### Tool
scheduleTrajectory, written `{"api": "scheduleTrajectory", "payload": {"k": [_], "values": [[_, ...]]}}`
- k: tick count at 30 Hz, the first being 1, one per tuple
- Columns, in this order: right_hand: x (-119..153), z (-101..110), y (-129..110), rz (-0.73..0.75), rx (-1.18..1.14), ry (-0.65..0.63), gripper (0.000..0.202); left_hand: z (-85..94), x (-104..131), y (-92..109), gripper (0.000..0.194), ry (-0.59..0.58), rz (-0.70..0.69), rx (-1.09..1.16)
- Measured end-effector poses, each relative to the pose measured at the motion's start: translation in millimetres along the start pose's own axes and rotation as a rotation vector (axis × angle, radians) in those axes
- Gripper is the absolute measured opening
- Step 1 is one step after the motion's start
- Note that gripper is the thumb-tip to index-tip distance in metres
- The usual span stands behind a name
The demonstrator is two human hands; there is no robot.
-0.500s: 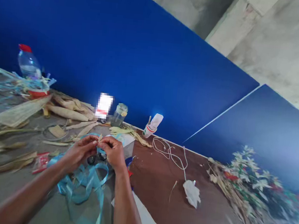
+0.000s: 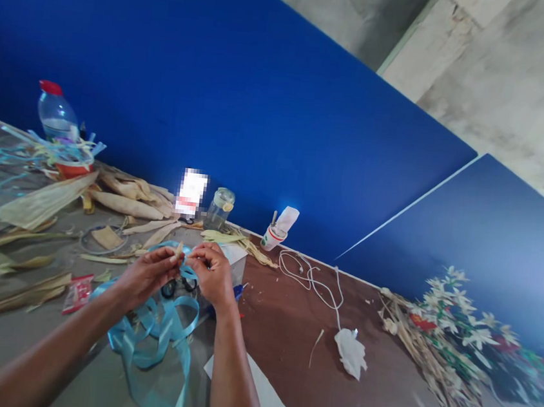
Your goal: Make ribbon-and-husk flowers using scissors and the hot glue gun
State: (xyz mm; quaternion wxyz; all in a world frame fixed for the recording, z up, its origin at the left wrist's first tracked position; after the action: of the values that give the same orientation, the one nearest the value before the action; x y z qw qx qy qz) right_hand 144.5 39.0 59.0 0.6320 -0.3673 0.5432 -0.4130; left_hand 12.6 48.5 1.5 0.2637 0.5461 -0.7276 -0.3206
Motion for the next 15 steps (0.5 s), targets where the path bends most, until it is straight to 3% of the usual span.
{"api": "scheduleTrajectory", "payload": {"k": [15], "values": [[1.9, -3.6, 4.0, -0.114, -0.308, -0.117, 0.015, -8.0, 4.6, -6.4, 0.016, -0.194, 0.093, -0.019]]}}
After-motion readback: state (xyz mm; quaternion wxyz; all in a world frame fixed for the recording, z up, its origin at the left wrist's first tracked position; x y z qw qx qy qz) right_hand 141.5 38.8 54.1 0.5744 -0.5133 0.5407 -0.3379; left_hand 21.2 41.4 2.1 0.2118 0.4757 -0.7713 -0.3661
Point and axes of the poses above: each hand's wrist, its own x-axis away from the middle knuckle, its own z-axis out of the back of the hand, y = z × x, the point moved 5 cm from there along -x, towards the middle knuckle
